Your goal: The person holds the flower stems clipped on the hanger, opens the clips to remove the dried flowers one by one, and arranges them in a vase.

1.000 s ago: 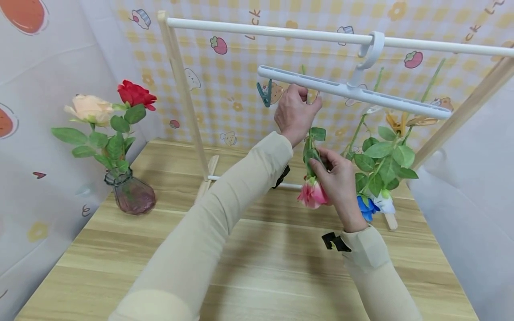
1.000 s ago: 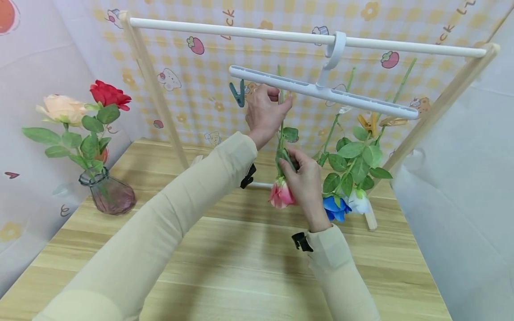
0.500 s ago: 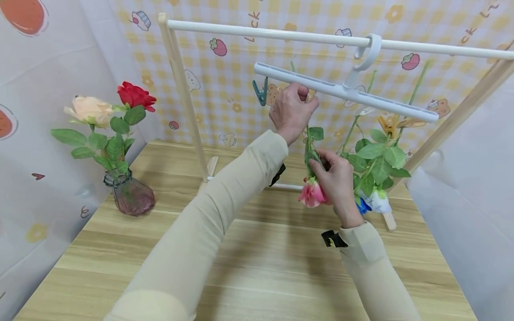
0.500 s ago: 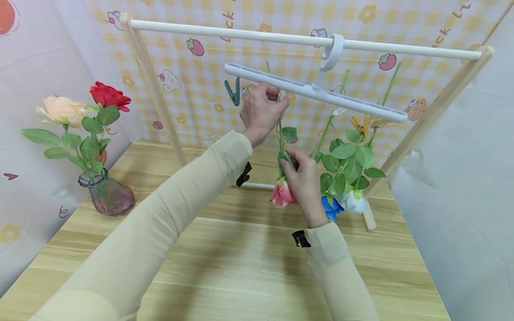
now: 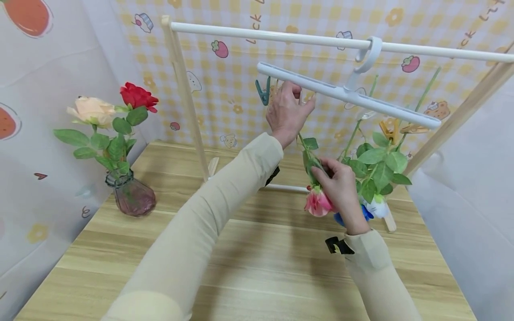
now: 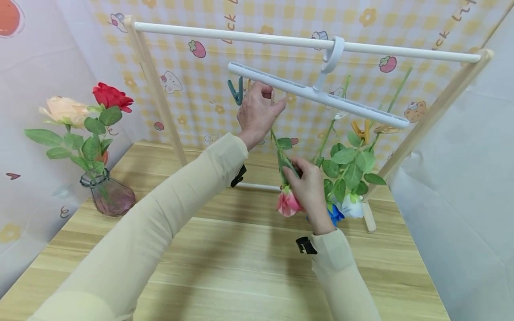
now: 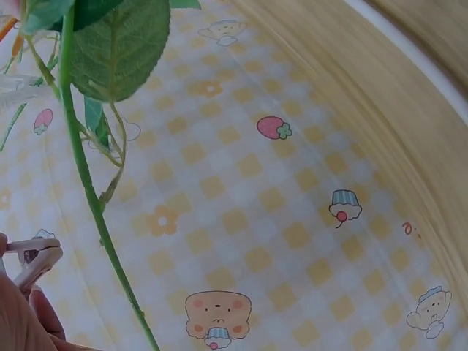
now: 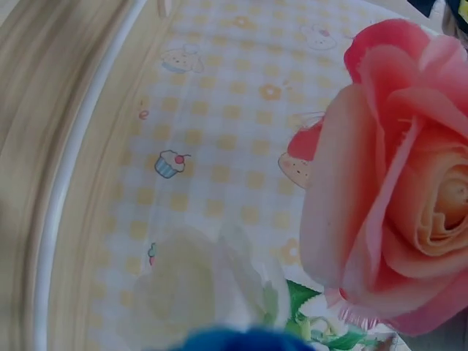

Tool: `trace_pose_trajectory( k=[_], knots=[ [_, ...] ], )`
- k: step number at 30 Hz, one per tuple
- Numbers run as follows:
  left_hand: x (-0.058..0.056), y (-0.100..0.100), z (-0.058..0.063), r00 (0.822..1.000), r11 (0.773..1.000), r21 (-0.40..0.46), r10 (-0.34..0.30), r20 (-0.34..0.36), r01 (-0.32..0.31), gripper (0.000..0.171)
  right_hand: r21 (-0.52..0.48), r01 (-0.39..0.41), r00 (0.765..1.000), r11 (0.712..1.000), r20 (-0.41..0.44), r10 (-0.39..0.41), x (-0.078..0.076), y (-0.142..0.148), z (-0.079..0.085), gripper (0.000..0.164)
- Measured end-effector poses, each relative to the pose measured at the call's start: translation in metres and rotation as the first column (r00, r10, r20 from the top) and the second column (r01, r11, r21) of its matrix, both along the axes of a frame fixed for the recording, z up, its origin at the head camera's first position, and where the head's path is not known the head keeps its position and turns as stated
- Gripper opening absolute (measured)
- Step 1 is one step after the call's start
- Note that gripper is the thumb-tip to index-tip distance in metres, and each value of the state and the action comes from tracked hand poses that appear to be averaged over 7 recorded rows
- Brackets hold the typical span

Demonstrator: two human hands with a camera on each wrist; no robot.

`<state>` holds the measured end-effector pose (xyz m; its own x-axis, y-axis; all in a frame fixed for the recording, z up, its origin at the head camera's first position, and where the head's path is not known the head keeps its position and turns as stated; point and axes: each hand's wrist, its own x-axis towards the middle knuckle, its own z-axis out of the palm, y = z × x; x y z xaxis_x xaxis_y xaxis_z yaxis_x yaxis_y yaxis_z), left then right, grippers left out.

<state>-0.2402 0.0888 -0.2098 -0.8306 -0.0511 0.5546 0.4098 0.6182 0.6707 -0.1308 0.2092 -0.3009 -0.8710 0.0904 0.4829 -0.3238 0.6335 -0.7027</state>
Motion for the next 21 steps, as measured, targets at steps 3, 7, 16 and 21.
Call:
trace_pose_trajectory(
  k=[3,7,16,21],
  knots=[
    [-0.001,-0.004,0.000,1.000,1.000,0.007,-0.004,-0.015,0.004,0.037,-0.031,-0.041,0.999,0.999,0.033,0.042,0.003,0.002,0.000,0.021],
    [-0.002,-0.010,0.000,0.999,0.999,0.033,-0.033,-0.011,0.033,0.036,-0.083,-0.093,0.993,0.992,0.064,0.099,0.006,0.004,-0.001,0.022],
    [0.002,-0.019,0.000,0.992,0.989,0.082,-0.124,-0.021,0.125,0.031,-0.192,-0.167,0.974,0.967,0.121,0.192,0.013,0.008,0.001,0.025],
    [0.005,-0.023,-0.001,0.990,0.986,0.089,-0.136,-0.034,0.139,0.031,-0.226,-0.188,0.965,0.956,0.136,0.222,0.015,0.009,0.001,0.026]
  ],
)
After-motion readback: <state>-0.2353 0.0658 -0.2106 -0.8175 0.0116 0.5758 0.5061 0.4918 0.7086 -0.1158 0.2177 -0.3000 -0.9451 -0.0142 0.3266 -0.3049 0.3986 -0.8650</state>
